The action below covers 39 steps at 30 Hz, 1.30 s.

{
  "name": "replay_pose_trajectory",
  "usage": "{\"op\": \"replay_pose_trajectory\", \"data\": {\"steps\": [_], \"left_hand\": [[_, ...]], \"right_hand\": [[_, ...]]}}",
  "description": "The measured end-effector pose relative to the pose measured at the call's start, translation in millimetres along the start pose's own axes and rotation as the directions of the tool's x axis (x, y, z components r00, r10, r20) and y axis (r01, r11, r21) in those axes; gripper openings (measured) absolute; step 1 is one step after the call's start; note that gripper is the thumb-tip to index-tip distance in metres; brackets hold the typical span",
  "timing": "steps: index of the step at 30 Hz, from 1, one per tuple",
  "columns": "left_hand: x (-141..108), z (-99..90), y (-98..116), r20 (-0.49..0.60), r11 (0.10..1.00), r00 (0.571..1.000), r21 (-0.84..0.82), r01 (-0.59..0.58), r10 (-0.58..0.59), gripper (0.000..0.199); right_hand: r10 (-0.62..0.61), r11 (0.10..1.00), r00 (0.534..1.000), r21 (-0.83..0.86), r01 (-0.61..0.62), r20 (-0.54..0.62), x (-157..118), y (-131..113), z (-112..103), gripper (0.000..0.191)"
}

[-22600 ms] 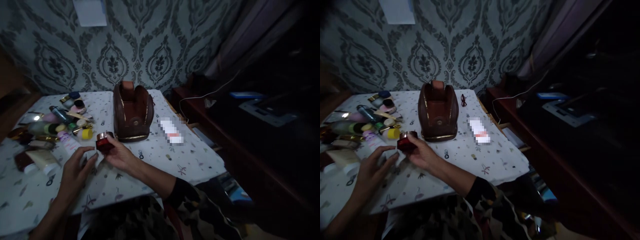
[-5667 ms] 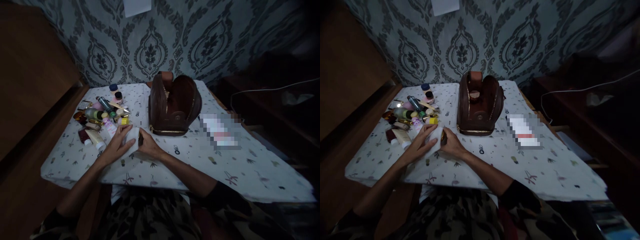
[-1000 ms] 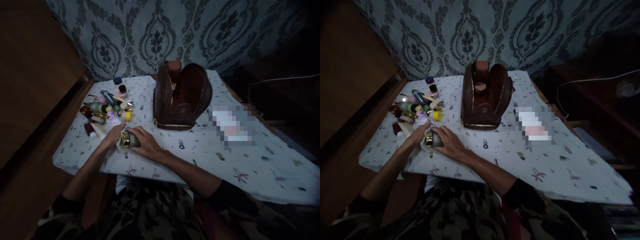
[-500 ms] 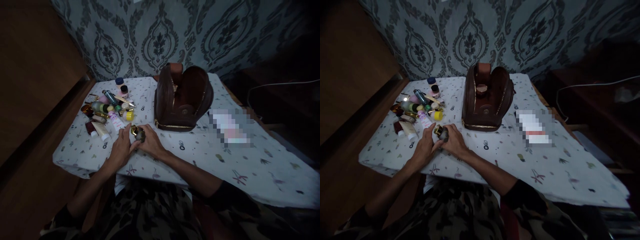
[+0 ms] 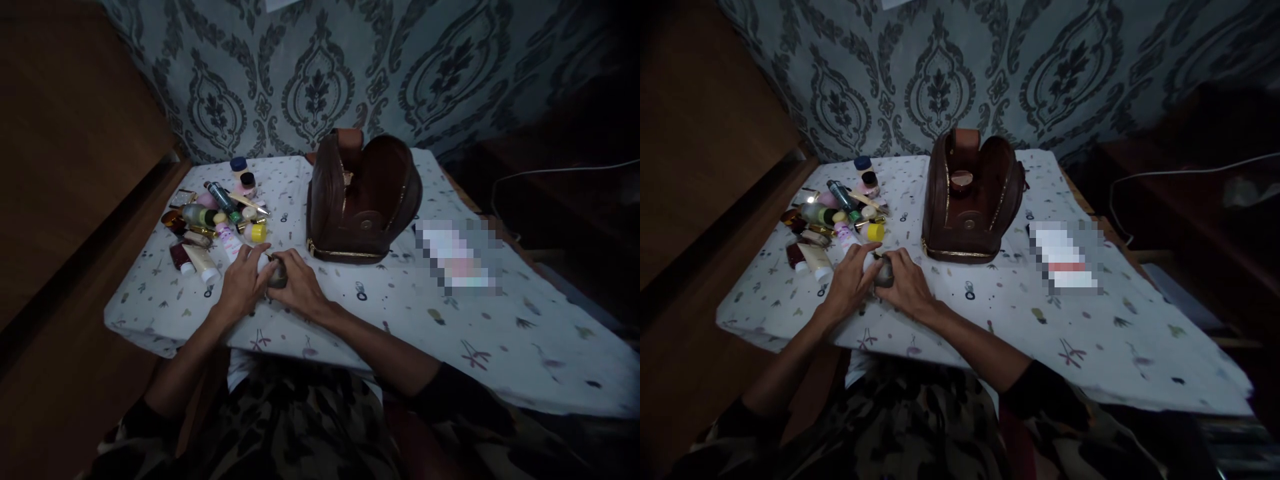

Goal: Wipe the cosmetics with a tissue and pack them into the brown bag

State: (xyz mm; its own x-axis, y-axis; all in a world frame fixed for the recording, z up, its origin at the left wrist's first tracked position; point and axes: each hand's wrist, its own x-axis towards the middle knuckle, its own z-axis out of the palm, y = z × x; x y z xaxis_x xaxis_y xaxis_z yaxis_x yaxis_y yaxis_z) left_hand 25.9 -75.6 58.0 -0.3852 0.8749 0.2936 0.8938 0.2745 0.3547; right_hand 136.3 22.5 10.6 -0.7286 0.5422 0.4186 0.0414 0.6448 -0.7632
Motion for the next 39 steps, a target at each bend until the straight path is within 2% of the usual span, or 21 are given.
{"op": "replay_pose_trajectory", "data": {"steps": [4,6,8,10,13,15,17,21,25,28,32,39], "left_hand": [[6.5,-1.1,-10.8,-0.043,0.978,0.998,-0.201,-0.061,0.053,0.043],[8.9,-3.5,-13.9,-0.081,0.942,0.992,-0.315,-0.118,0.097,0.046],[10.4,-6.2,-15.4,-0.11,0.896,0.988,-0.419,-0.146,0.109,0.05],[10.9,-7.6,-16.4,-0.116,0.846,0.989,-0.516,-0.134,0.086,0.055],[10.2,-5.6,-18.5,-0.094,0.763,0.995,-0.641,-0.083,0.029,0.062],[9.5,-2.5,-19.2,-0.075,0.716,0.997,-0.697,-0.038,-0.02,0.064],[9.3,-0.2,-17.7,-0.066,0.682,0.996,-0.732,-0.01,-0.056,0.067],[12.3,-3.6,-6.7,0.0,0.633,0.999,-0.773,0.024,-0.038,0.075],[21.4,-14.3,7.1,0.092,0.562,0.992,-0.827,0.03,0.082,0.079],[31.6,-17.4,12.1,0.084,0.52,0.991,-0.854,0.017,0.106,0.075],[45.7,-11.6,10.9,0.111,0.454,0.989,-0.889,0.056,0.095,0.063],[63.5,5.5,2.2,0.278,0.392,0.957,-0.892,0.226,0.08,0.063]], "right_hand": [[0.112,0.973,0.993,0.2,-0.118,0.041,6.2,-2.3,-6.4,0.055],[0.169,0.903,0.977,0.378,-0.206,0.129,8.5,-6.0,-12.0,0.056],[0.194,0.762,0.947,0.568,-0.31,0.256,9.3,-9.7,-17.0,0.053],[0.194,0.591,0.904,0.69,-0.418,0.381,8.8,-12.4,-19.9,0.045],[0.179,0.361,0.856,0.777,-0.515,0.485,7.6,-14.4,-20.5,0.041],[0.156,0.213,0.839,0.812,-0.544,0.521,7.3,-14.3,-19.8,0.049],[0.126,0.115,0.82,0.813,-0.571,0.559,7.1,-12.4,-19.4,0.057],[0.149,0.057,0.777,0.78,-0.624,0.611,5.4,-4.2,-19.6,0.051],[0.118,0.017,0.743,0.747,-0.665,0.659,4.8,2.8,-21.4,0.047],[0.1,0.056,0.769,0.768,-0.638,0.631,6.9,4.4,-23.5,0.04],[0.199,0.11,0.809,0.808,-0.579,0.553,10.1,4.0,-24.1,0.034],[0.148,0.05,0.824,0.828,-0.558,0.546,10.3,1.6,-22.5,0.052]]}}
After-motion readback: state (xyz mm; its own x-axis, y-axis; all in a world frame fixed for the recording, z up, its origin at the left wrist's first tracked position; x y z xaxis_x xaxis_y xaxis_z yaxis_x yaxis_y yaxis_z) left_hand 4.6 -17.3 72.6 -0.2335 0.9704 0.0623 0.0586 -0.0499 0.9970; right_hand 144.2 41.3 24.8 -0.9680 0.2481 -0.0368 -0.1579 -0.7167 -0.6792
